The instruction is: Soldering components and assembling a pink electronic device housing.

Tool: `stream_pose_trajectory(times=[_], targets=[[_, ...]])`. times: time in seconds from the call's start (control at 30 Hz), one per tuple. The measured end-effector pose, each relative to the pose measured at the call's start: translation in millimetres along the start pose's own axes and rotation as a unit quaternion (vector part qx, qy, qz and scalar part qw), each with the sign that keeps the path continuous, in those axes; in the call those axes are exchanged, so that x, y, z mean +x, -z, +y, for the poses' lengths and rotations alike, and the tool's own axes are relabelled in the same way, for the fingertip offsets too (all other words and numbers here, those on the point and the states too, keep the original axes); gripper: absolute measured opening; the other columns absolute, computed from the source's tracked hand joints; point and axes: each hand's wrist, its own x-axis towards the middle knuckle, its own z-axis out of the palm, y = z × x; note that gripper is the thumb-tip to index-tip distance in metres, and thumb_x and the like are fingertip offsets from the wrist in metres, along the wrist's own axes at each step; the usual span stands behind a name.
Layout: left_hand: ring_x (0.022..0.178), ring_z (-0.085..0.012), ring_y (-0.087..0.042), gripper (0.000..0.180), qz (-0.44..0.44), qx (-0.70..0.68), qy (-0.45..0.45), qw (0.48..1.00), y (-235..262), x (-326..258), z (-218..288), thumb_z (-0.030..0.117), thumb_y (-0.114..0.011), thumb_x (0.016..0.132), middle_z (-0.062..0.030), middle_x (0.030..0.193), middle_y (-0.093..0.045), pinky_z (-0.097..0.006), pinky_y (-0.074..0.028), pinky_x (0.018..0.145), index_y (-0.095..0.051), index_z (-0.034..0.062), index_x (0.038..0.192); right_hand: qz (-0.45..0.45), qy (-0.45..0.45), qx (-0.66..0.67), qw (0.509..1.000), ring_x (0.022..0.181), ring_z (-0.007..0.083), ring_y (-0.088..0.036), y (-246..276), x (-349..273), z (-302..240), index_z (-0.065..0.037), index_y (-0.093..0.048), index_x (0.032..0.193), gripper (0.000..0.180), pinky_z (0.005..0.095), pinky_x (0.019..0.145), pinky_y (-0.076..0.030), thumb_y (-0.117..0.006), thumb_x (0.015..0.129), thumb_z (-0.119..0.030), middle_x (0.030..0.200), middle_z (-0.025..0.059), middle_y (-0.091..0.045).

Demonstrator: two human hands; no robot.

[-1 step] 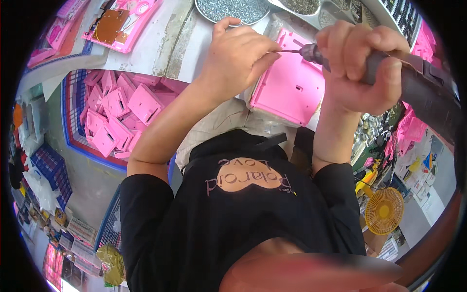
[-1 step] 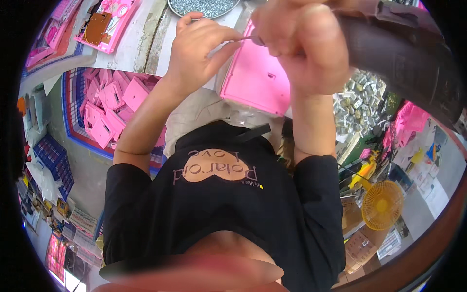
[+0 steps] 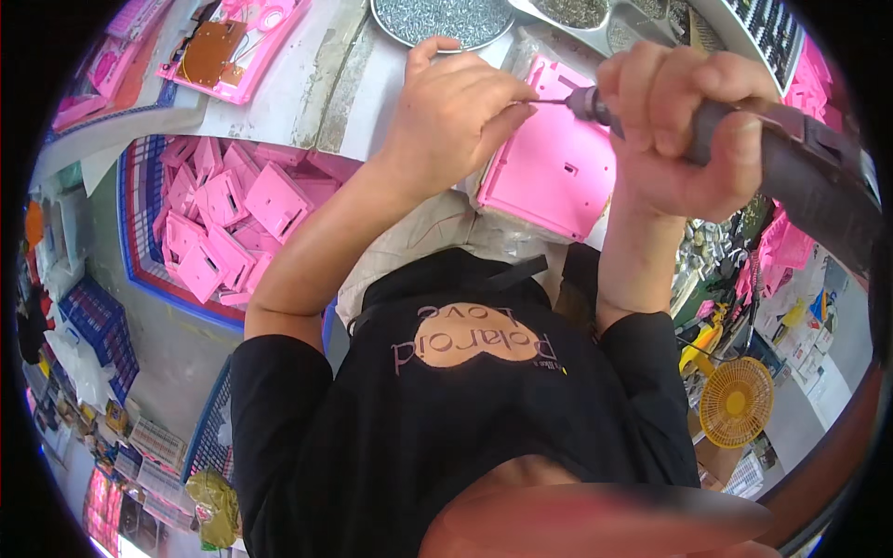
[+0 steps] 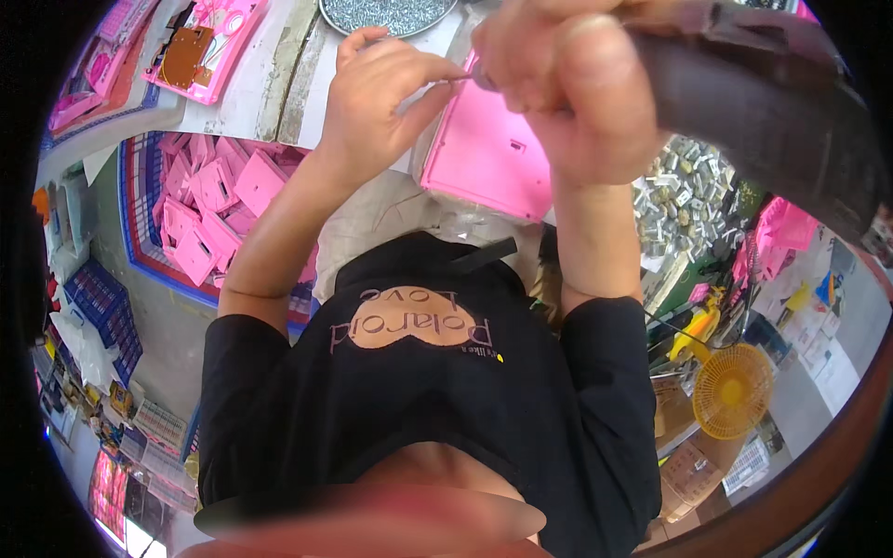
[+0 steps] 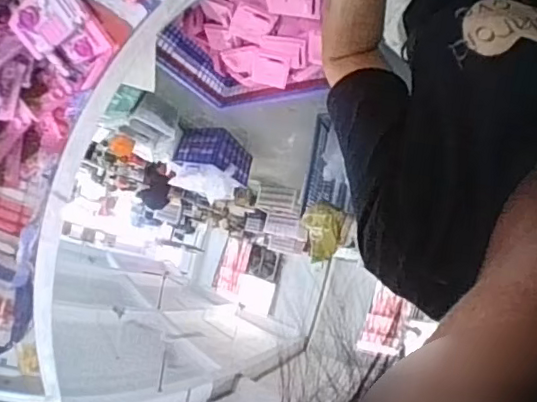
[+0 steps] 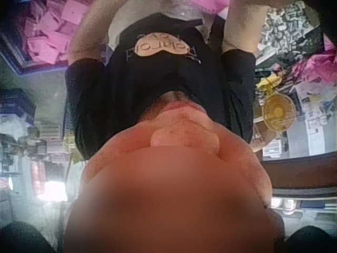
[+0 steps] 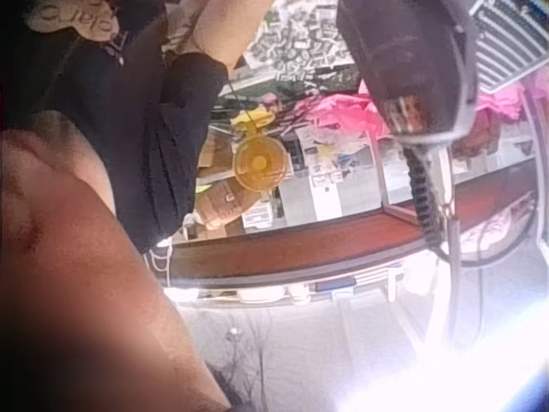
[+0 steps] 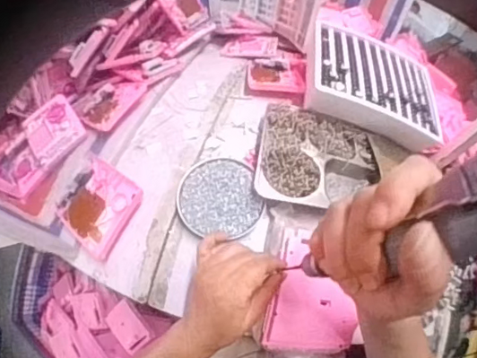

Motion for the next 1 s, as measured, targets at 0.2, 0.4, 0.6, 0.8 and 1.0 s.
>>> stream_pose_trajectory(times=[0.2,0.4,0.6,0.8,1.0], targets=[[0.083,-0.0194,-0.066,0.009,-0.009,0.033,-0.004,0.999,7,-3,5,0.018,-0.078,0.085,0.0011,0.086,-0.072,-0.042,-0.038,0.1,-0.075,0.0142,0.093,-0.031,-0.012,0.008,0.999,0.057,0.0133,-0.043,-6,-2,0,-0.005,-0.057,0.123,0.036,0.0362,0.061,-0.039,-0.044,0.105,-0.033,0.065,-0.0011,-0.045],[0.092,-0.0179,-0.066,0.013,-0.037,-0.153,0.091,0.983,26,19,-38,0.025,-0.079,0.085,0.0035,0.093,-0.072,-0.049,-0.038,0.101,-0.073,0.0171,0.092,0.023,-0.059,-0.035,0.997,0.053,0.0121,-0.041,-28,-16,-16,-0.007,-0.057,0.116,0.03,0.0327,0.055,-0.036,-0.049,0.104,-0.033,0.061,-0.0025,-0.043],[0.111,-0.026,-0.055,0.016,-0.082,0.25,0.14,0.955,30,36,-63,0.027,-0.074,0.084,-0.0059,0.1,-0.066,-0.051,-0.037,0.1,-0.077,0.012,0.082,0.044,-0.107,-0.057,0.992,0.051,0.0119,-0.041,-51,-31,-1,-0.005,-0.054,0.107,0.024,0.0294,0.048,-0.033,-0.061,0.101,-0.027,0.059,-0.0017,-0.045],[0.102,-0.0278,-0.061,0.019,-0.009,0.258,0.09,0.962,24,35,-72,0.028,-0.073,0.084,-0.0079,0.091,-0.067,-0.052,-0.039,0.096,-0.075,0.0091,0.079,0.044,-0.13,-0.099,0.986,0.059,0.0128,-0.055,-48,-46,9,-0.003,-0.055,0.1,0.018,0.0286,0.056,-0.046,-0.07,0.093,-0.008,0.071,0.0055,-0.061],[0.092,-0.0319,-0.065,0.019,-0.054,-0.11,0.197,0.973,33,20,-42,0.026,-0.073,0.084,-0.0114,0.084,-0.069,-0.049,-0.044,0.091,-0.074,0.0076,0.082,-0.007,-0.139,-0.144,0.98,0.051,0.0139,-0.046,-55,-48,13,-0.005,-0.047,0.095,0.022,0.0319,0.049,-0.038,-0.068,0.097,-0.011,0.061,0.0021,-0.048]])
